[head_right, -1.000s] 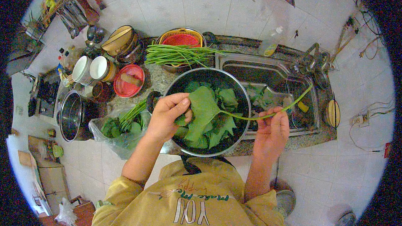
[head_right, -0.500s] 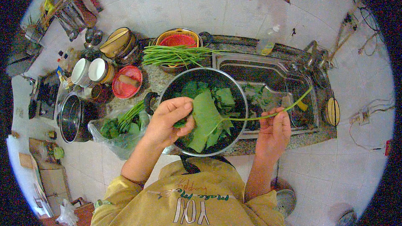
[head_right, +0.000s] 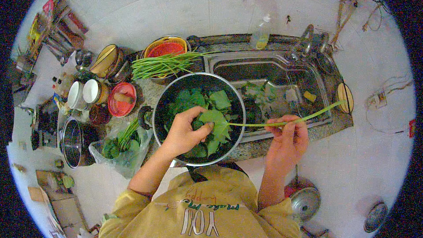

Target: The person stands at a kitchen counter and repeatedly picks up leafy green vegetables from a plastic bag. They separate the leaves from the stems by hand, placing the leaves into a metal bowl and discarding the stems into the sink. The process is continuous and repetitive throughout the clip.

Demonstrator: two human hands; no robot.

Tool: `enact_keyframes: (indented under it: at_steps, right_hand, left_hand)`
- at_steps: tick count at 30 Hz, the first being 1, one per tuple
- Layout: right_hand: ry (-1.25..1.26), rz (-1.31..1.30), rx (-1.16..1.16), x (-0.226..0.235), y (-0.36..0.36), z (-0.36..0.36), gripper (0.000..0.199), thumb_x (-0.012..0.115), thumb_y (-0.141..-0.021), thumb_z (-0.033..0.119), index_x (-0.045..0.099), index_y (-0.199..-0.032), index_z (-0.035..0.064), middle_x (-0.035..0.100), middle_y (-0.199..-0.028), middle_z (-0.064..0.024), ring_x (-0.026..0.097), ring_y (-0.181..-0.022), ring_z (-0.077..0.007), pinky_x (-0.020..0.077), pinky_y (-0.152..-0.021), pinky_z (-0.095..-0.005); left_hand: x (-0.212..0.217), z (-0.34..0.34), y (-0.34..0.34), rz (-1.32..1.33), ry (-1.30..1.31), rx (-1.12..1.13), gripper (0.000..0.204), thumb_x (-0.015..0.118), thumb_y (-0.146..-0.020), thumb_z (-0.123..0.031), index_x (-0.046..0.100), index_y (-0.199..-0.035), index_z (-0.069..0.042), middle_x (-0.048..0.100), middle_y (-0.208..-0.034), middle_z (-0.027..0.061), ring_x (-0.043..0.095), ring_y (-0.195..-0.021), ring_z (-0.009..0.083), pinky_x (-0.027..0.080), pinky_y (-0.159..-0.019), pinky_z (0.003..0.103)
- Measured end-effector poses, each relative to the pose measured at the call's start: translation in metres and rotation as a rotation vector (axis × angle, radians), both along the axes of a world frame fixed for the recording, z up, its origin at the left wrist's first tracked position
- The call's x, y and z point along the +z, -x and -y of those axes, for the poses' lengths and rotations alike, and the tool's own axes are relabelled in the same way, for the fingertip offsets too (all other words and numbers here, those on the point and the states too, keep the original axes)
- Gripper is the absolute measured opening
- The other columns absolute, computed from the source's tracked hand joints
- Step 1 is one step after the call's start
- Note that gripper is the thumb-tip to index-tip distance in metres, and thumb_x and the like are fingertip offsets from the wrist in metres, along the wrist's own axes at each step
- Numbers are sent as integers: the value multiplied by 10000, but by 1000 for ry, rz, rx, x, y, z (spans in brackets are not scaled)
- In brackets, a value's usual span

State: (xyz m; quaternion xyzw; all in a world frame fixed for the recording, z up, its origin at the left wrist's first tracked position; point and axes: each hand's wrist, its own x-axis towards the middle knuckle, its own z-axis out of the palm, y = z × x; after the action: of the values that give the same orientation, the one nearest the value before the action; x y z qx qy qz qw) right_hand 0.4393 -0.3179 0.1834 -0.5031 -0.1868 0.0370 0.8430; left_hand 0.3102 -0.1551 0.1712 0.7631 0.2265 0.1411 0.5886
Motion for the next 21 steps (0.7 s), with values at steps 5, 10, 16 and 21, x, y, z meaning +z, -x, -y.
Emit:
enact_keyframes:
  at_steps: [5,10,16,21]
  right_hand:
    - [66,85,-105,1,0,10,130,497,-855,131,503,-889,5,556,-779,-109,601,-655,-237,522,-544,-321]
    - [62,100,-173,-2,-16,28,122,484,-859,122,503,-888,6,556,-799,-100,592,-665,-216,522,-560,-310]
    - [29,48,-395,2,-53,63,109,465,-866,111,508,-902,17,553,-831,-83,576,-683,-188,518,-583,-294]
    - [-41,-2,-335,-3,-72,71,97,472,-863,95,513,-910,20,557,-840,-82,575,-691,-184,514,-585,-287]
  left_hand:
    - [-15,8,-27,162,-219,-52,176,542,-719,-51,557,-885,3,559,-652,120,473,-482,178,387,-481,263]
    - [-25,13,-56,207,-124,-88,150,487,-755,-38,587,-863,-8,517,-616,68,445,-487,133,353,-459,249]
    - [-49,-9,-88,17,446,135,200,418,-856,-61,560,-974,17,385,-573,-19,340,-483,66,272,-442,220]
    - [-59,-33,-136,108,548,8,312,434,-889,-252,534,-1073,-21,505,-850,57,452,-755,136,373,-662,297]
